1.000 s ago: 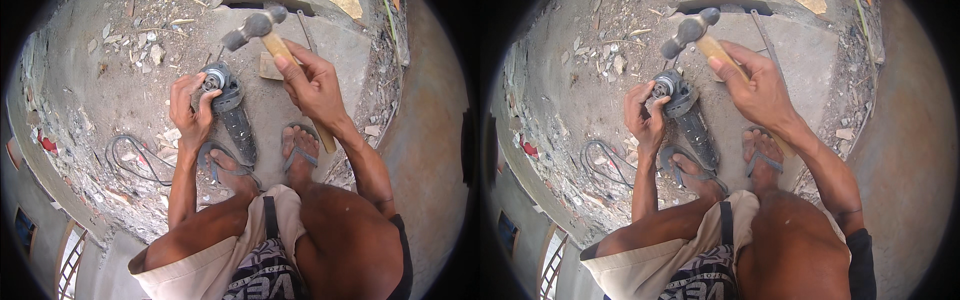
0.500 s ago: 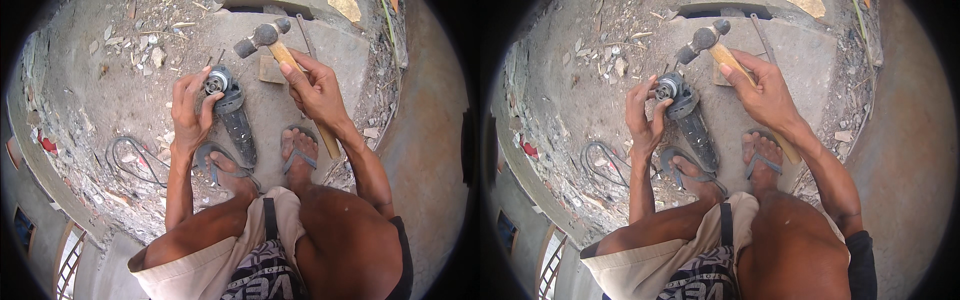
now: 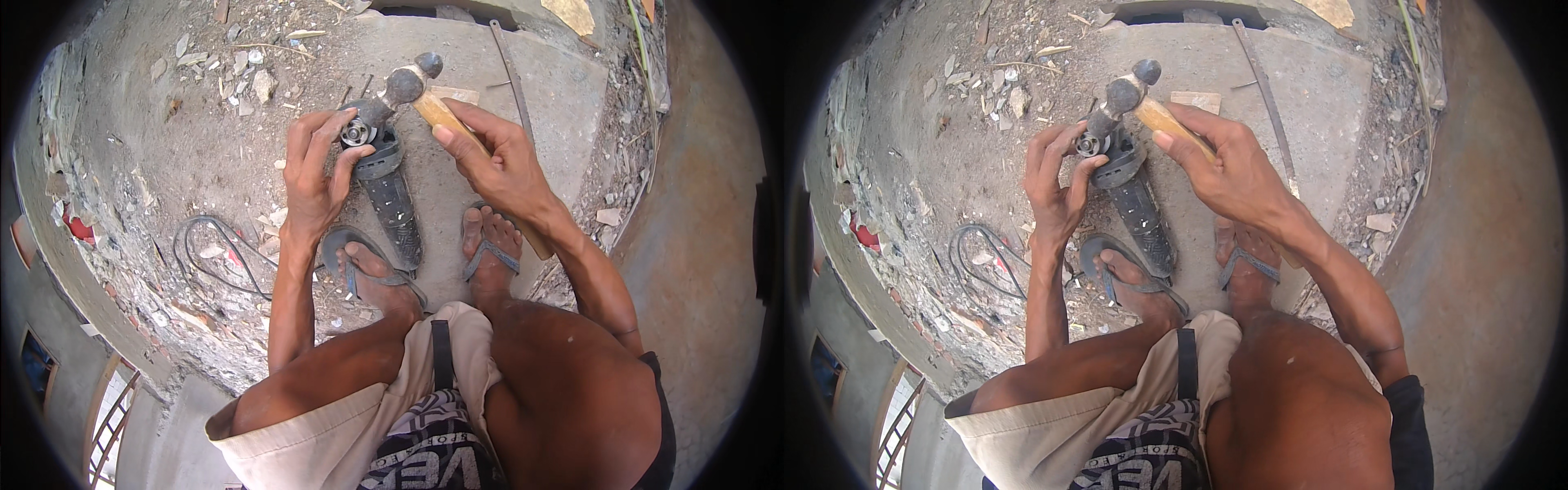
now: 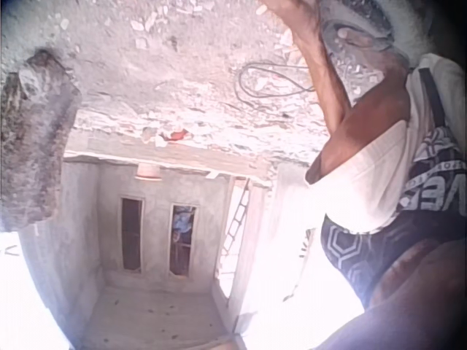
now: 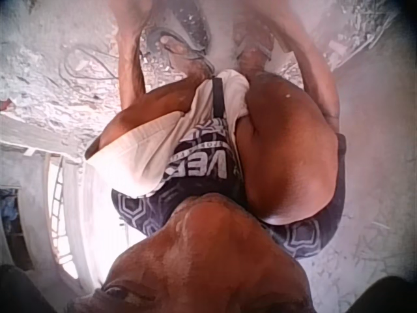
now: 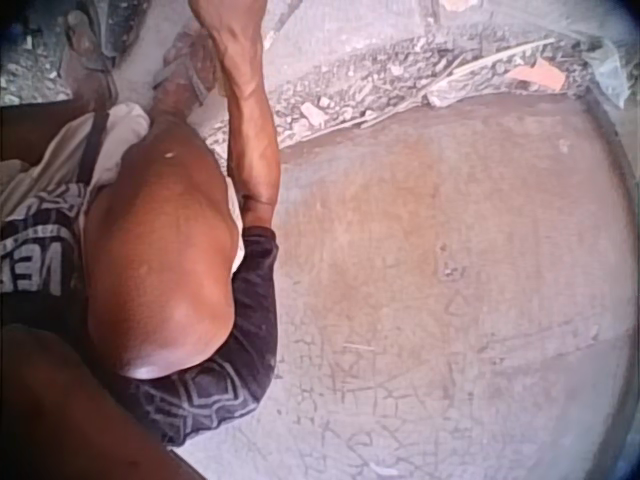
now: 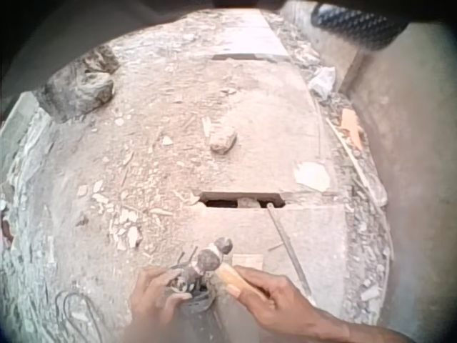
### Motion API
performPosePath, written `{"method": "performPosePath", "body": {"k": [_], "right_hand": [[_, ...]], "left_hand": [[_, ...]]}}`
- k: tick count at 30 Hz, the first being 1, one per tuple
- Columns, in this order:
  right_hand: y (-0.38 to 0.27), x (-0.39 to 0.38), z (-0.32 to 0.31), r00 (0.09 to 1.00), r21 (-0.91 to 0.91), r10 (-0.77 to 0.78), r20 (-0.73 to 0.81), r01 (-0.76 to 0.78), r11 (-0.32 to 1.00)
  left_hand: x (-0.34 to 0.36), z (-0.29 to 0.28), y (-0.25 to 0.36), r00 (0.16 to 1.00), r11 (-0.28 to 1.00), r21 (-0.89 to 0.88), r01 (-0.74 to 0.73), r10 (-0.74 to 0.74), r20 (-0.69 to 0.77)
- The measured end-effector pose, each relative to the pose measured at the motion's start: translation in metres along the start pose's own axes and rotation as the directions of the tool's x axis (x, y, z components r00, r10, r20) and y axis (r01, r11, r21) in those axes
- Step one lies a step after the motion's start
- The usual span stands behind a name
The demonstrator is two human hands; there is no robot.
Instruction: The person uses a hammer to tap a small metal piece into the chuck of a handheld power tool. They repeatedly insert and remove the piece, adjust the chuck, and attempt to secure the component. The person then picks up a white cylindrical object and positions it near the tool.
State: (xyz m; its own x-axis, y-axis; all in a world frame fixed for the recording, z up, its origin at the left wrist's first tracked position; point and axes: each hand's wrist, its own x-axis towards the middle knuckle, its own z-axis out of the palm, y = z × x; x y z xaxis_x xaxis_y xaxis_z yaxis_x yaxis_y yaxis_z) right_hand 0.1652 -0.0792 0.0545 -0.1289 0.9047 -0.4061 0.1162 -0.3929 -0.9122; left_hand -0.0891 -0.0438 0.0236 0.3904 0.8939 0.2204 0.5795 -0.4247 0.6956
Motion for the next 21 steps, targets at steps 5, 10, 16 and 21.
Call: {"method": "performPosePath", "body": {"k": [5,10,16,21], "right_hand": [[-0.002,0.000,-0.004,0.999,-0.035,0.041,-0.004,-0.041,0.999],[-0.008,0.001,-0.011,0.964,0.310,0.143,-0.224,-0.068,0.948],[0.006,0.002,0.001,0.999,-0.075,-0.020,-0.037,0.017,0.997],[0.005,0.008,-0.003,0.953,0.242,0.173,-0.248,-0.112,0.964]], "left_hand": [[-0.004,0.000,-0.005,1.000,1.000,0.027,-0.011,0.012,-0.019],[-0.005,0.003,-0.006,0.996,0.998,0.040,-0.051,0.054,-0.066],[-0.011,0.005,-0.009,0.996,1.000,0.016,-0.010,0.011,-0.093],[-0.006,0.005,-0.006,0.995,1.000,0.009,-0.025,0.026,-0.091]]}}
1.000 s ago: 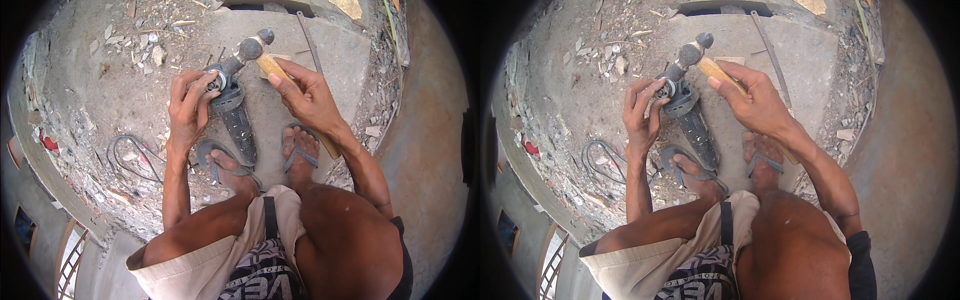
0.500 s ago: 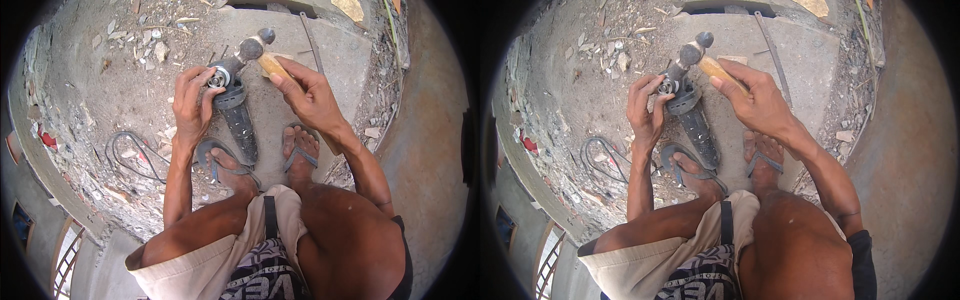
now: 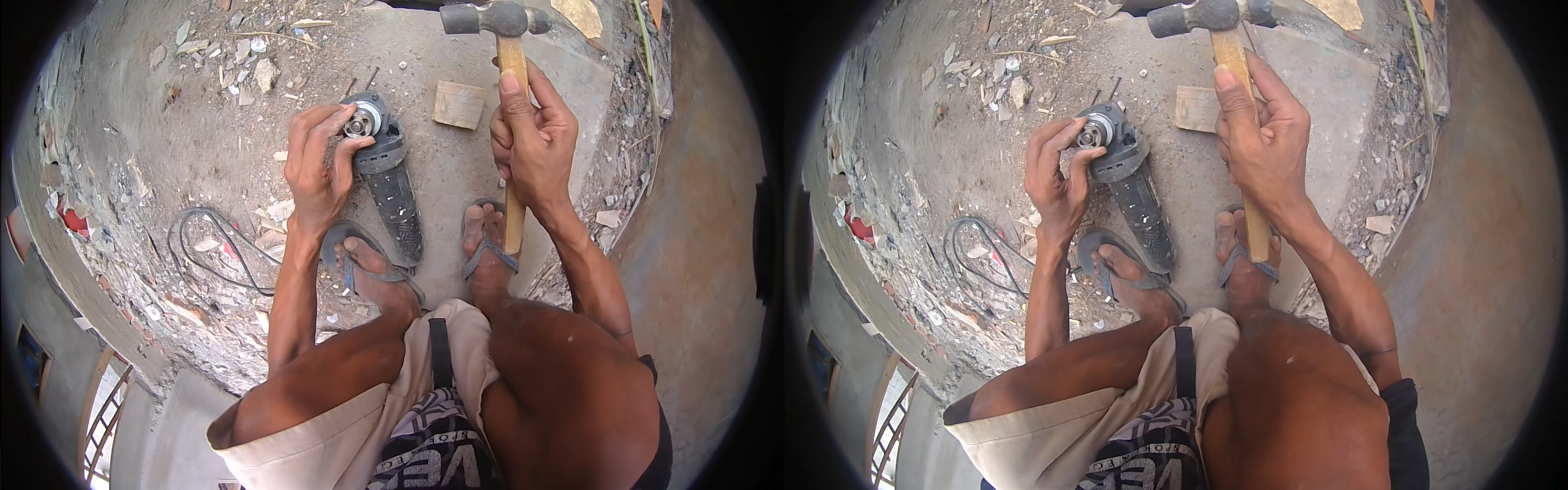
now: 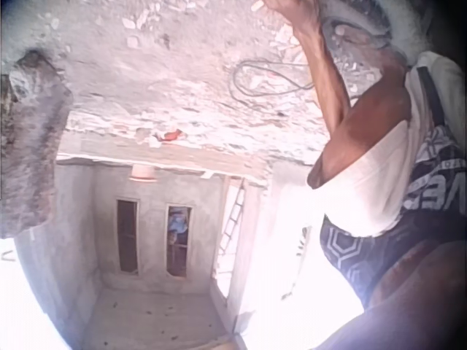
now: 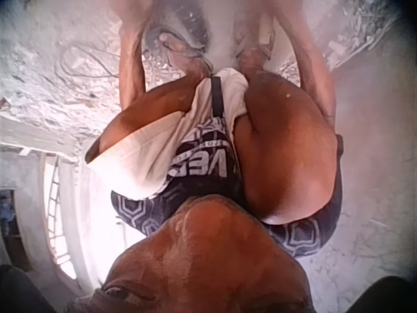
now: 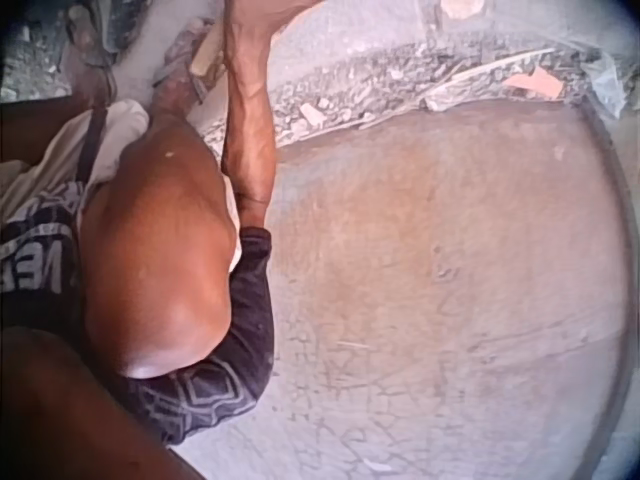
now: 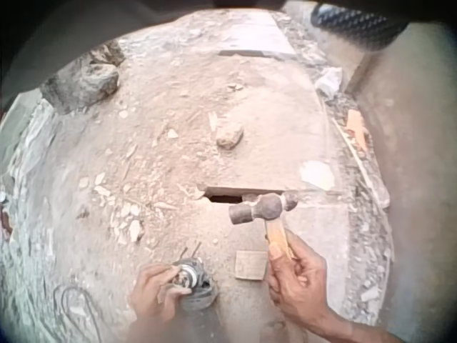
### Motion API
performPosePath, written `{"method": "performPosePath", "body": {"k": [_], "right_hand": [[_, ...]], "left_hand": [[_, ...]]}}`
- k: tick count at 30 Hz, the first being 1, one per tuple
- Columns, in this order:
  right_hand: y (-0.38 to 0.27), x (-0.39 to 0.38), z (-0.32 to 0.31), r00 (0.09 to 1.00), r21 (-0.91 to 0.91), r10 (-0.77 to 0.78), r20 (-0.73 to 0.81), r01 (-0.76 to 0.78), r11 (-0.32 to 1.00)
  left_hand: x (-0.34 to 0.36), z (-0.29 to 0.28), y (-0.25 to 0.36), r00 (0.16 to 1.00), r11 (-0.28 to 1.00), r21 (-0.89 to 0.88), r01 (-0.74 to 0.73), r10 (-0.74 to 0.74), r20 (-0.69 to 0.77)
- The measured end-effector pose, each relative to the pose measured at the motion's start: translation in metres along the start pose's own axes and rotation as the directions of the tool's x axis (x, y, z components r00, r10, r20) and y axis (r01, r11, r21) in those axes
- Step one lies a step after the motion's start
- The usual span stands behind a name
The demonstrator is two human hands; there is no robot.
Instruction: The person uses a hammer to tap a small metal piece into the chuck of a handheld power tool. They repeatedly insert and remove the piece, adjust the chuck, and attempt to secure the component. The person then picks up a white cylindrical object and positions it near the tool.
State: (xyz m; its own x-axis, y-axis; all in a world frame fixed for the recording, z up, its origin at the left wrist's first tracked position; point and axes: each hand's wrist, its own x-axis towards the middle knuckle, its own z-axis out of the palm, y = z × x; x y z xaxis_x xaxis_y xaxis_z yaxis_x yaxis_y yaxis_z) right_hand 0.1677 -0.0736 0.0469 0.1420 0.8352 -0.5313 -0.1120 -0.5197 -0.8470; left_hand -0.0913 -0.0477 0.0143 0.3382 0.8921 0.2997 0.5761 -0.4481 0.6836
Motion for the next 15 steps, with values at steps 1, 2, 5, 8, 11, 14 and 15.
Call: {"method": "performPosePath", "body": {"k": [1,2,5,8,11,14,15], "right_hand": [[0.001,-0.001,0.001,1.000,-0.038,-0.025,0.014,0.025,0.999],[0.003,-0.008,0.003,0.982,-0.190,-0.146,0.122,0.168,0.967],[0.012,-0.004,0.004,0.945,-0.275,-0.259,0.200,0.308,0.911],[-0.006,-0.001,0.006,0.997,-0.026,-0.072,-0.014,0.071,0.997],[-0.010,-0.007,0.002,1.000,-0.040,-0.003,-0.008,0.002,0.999],[0.004,-0.006,0.008,0.898,-0.286,-0.307,0.316,0.398,0.872],[0.001,-0.006,0.006,0.948,-0.252,-0.223,0.229,0.279,0.927]], "left_hand": [[0.000,0.001,0.001,1.000,1.000,0.000,-0.004,0.004,-0.005],[0.002,0.005,0.002,1.000,1.000,-0.012,-0.016,0.016,-0.005],[-0.003,0.000,-0.002,1.000,1.000,-0.006,0.018,-0.018,-0.018],[-0.003,0.000,-0.002,1.000,1.000,0.020,0.011,-0.011,-0.014],[0.002,0.003,0.004,1.000,1.000,0.009,-0.001,0.001,-0.016],[-0.003,-0.002,0.002,0.998,0.999,0.002,0.043,-0.043,-0.038],[-0.007,-0.004,0.001,0.996,0.997,0.008,0.071,-0.071,-0.046]]}}
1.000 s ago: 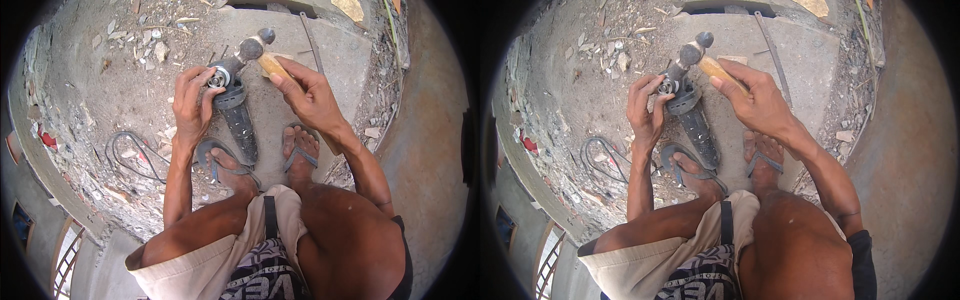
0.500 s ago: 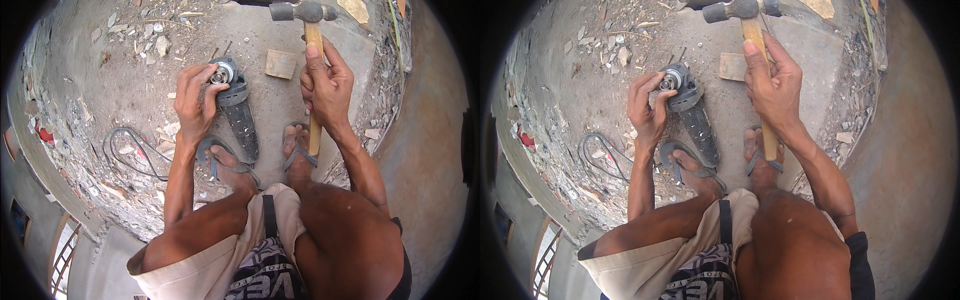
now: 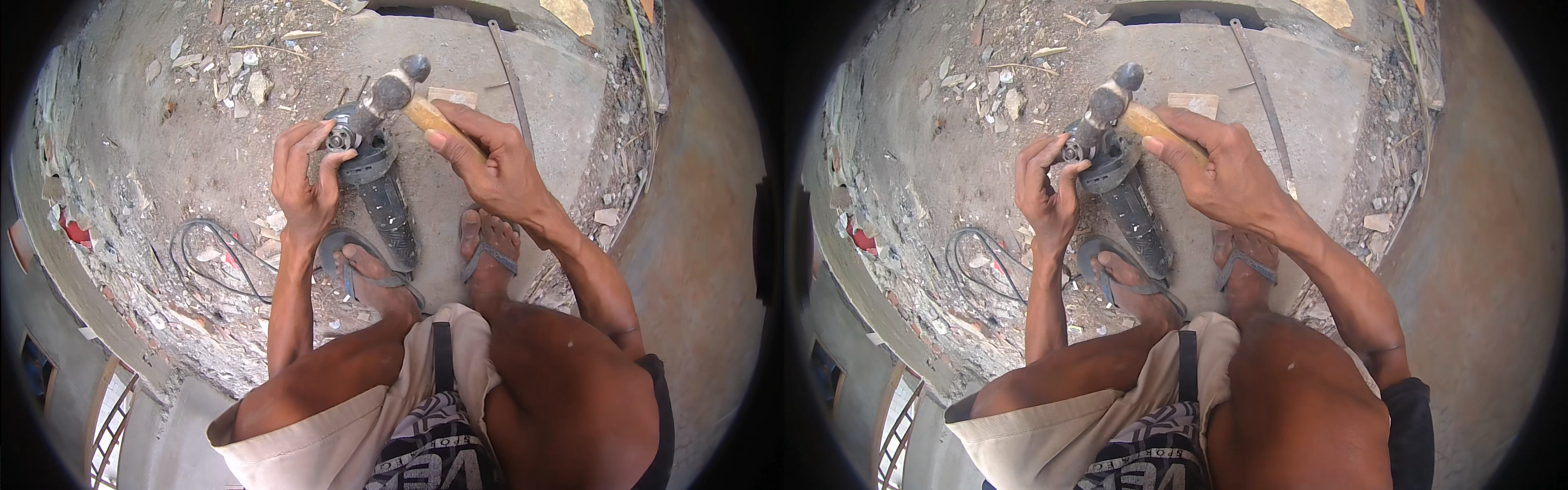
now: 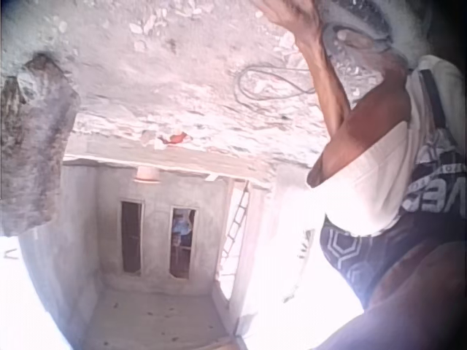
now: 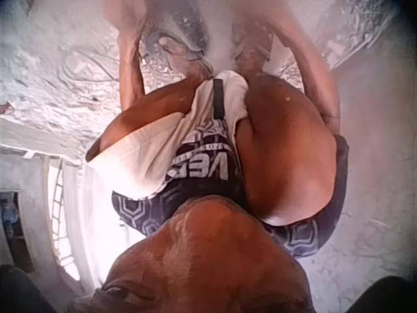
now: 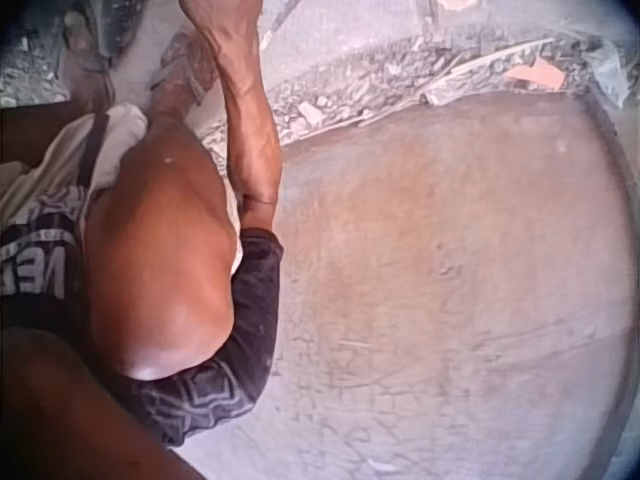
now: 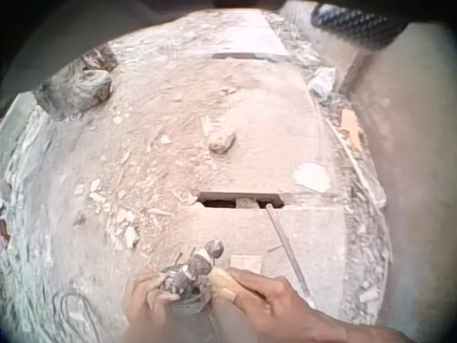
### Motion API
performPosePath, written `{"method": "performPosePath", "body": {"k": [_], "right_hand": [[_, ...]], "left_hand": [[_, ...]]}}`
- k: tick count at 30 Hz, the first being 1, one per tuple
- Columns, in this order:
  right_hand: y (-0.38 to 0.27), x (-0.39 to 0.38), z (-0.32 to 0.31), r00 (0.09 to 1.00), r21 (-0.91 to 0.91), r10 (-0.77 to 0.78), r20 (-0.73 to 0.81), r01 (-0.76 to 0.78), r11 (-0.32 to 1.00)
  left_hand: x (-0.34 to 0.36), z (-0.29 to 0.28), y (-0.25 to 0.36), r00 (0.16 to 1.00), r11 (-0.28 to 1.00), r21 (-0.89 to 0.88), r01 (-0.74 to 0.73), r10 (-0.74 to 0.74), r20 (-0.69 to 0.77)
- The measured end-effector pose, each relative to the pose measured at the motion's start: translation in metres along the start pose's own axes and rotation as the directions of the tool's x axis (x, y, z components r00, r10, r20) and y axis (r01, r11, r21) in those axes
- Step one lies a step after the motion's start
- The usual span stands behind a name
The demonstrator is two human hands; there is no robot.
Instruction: The person uses a hammer to tap a small metal piece into the chuck of a handheld power tool. They repeatedly insert and remove the piece, adjust the chuck, and attempt to secure the component. The person then picks up a white cylindrical object and positions it near the tool.
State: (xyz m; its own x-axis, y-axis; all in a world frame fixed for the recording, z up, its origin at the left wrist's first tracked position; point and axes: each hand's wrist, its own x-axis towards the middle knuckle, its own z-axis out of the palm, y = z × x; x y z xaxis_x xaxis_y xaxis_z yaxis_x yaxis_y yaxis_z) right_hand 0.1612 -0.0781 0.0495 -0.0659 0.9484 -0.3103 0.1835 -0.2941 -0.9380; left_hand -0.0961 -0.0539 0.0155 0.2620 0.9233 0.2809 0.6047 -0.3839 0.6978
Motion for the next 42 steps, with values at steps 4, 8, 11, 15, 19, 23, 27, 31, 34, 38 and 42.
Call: {"method": "performPosePath", "body": {"k": [4,8,11,15,19,23,27,31,34,38,42], "right_hand": [[-0.009,0.001,-0.005,0.960,0.274,0.261,-0.101,-0.225,0.935],[0.012,-0.005,0.004,0.999,-0.051,-0.046,0.025,0.047,0.998],[-0.007,0.004,-0.001,0.989,0.114,0.130,-0.075,-0.121,0.986],[-0.004,0.004,0.000,0.992,0.133,0.071,-0.100,-0.058,0.989],[0.000,0.005,0.004,0.996,0.073,-0.041,-0.084,0.047,0.996],[-0.011,0.001,0.002,0.993,0.071,0.122,0.007,-0.122,0.990],[0.001,0.001,0.006,0.999,-0.012,0.019,0.049,-0.018,1.000],[-0.008,0.007,-0.003,0.989,0.120,0.146,-0.037,-0.141,0.983],[0.003,0.007,-0.005,0.993,0.105,0.115,-0.022,-0.112,0.988],[0.001,0.001,0.005,0.994,0.097,0.101,0.041,-0.104,0.990],[-0.002,-0.001,0.008,0.986,0.119,0.151,0.070,-0.158,0.980]], "left_hand": [[0.003,0.002,-0.001,0.997,0.996,0.051,-0.071,0.070,0.027],[-0.002,0.005,0.001,0.996,0.994,-0.069,0.085,-0.086,-0.007],[0.001,0.002,-0.001,1.000,1.000,0.011,-0.010,0.010,0.010],[0.002,0.007,0.001,1.000,1.000,0.016,-0.016,0.016,-0.009],[-0.001,0.003,-0.002,0.999,0.999,-0.010,0.049,-0.049,-0.016],[0.005,0.004,0.001,0.997,0.998,0.021,-0.062,0.063,-0.034],[-0.009,0.001,-0.008,0.996,0.997,-0.045,0.060,-0.063,-0.067],[-0.008,0.002,-0.008,0.993,0.984,-0.146,0.106,-0.114,-0.044],[-0.002,-0.001,0.001,0.983,0.971,-0.151,0.184,-0.180,0.045],[0.009,-0.010,-0.001,0.989,0.999,0.015,-0.052,0.050,0.140],[0.005,-0.007,-0.009,0.995,0.998,0.017,-0.057,0.055,0.087]]}}
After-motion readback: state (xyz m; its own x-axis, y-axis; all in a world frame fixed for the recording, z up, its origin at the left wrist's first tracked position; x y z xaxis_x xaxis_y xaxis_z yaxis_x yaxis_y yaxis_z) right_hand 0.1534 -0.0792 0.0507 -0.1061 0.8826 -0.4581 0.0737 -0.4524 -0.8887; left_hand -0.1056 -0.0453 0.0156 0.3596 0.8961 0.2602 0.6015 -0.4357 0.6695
